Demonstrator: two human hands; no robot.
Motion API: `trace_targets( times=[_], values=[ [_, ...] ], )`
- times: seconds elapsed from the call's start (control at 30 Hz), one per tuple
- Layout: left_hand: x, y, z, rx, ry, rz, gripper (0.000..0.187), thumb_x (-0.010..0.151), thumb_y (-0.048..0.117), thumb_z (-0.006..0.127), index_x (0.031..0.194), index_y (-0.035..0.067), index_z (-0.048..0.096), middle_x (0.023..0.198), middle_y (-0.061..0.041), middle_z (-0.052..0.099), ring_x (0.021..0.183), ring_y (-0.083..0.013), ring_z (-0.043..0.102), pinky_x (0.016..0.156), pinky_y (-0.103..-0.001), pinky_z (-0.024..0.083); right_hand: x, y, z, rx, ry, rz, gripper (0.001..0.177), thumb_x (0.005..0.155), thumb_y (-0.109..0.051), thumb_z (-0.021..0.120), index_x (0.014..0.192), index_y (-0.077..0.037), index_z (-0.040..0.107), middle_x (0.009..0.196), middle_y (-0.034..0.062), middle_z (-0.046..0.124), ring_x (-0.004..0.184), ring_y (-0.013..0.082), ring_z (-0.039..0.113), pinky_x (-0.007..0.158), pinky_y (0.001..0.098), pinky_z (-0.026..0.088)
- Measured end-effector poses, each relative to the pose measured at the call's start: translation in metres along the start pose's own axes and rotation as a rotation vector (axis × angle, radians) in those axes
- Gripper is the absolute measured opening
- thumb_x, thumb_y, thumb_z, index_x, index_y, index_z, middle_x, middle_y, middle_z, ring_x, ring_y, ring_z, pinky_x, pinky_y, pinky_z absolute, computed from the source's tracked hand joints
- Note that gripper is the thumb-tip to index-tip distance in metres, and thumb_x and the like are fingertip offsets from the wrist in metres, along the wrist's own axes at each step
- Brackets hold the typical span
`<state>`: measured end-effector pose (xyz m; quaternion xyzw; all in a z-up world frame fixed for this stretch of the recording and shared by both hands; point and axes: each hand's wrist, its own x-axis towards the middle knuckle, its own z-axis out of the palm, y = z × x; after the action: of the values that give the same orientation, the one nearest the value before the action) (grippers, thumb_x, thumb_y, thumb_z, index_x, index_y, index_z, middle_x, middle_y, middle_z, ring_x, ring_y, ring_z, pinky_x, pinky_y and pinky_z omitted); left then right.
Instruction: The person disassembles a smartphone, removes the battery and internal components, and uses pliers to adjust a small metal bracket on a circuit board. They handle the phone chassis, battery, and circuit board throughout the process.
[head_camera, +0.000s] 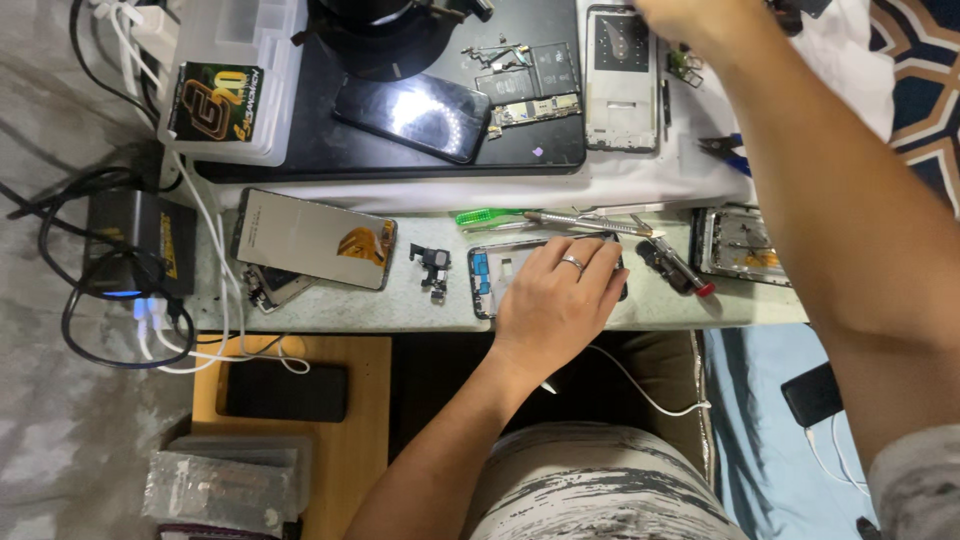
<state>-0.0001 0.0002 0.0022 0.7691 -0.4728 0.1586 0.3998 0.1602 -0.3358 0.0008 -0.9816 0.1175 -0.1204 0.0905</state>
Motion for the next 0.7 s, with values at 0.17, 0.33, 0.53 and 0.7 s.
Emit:
trace_targets(
  times=[0.17, 0.33, 0.53, 0.7],
  values=[
    [0.0, 0.0, -0.002, -0.015, -0.005, -0.007, 0.025, 0.091, 0.015, 0.076, 0.112, 0.006, 0.066, 0.107, -0.006, 0.068, 0.099, -0.0257, 0.064, 0.089, -0.039, 0.053, 0.002, -0.017, -0.014, -0.052, -0.124, 0.075, 0.036, 0.099, -0.039, 0.074, 0.108, -0.004, 0.072, 0.081, 0.0149, 0.071, 0.068, 0.0283, 0.068, 0.061, 0.046, 0.054],
    [0.0, -0.001, -0.001, -0.005, -0.016, -0.003, 0.024, 0.092, 0.016, 0.076, 0.111, 0.005, 0.065, 0.106, -0.006, 0.068, 0.1, -0.0251, 0.064, 0.089, -0.04, 0.053, -0.003, -0.03, -0.026, -0.063, -0.205, 0.155, 0.038, 0.101, -0.041, 0.069, 0.109, -0.003, 0.073, 0.081, 0.0166, 0.071, 0.067, 0.0304, 0.068, 0.061, 0.0477, 0.054],
    [0.001, -0.002, -0.002, -0.008, -0.013, 0.008, 0.024, 0.093, 0.015, 0.075, 0.112, 0.005, 0.065, 0.108, -0.006, 0.068, 0.101, -0.0252, 0.064, 0.09, -0.039, 0.053, 0.0, -0.025, -0.031, -0.056, -0.259, 0.231, 0.042, 0.105, -0.043, 0.064, 0.11, -0.003, 0.073, 0.081, 0.0188, 0.071, 0.066, 0.0328, 0.068, 0.06, 0.0497, 0.054],
    [0.001, -0.002, -0.003, 0.004, -0.006, 0.031, 0.025, 0.092, 0.015, 0.076, 0.113, 0.005, 0.066, 0.108, -0.007, 0.067, 0.101, -0.0258, 0.064, 0.09, -0.039, 0.053, -0.01, -0.022, -0.048, -0.016, -0.285, 0.245, 0.045, 0.107, -0.046, 0.06, 0.112, -0.003, 0.074, 0.081, 0.0205, 0.071, 0.066, 0.0348, 0.068, 0.059, 0.0514, 0.054]
  ],
)
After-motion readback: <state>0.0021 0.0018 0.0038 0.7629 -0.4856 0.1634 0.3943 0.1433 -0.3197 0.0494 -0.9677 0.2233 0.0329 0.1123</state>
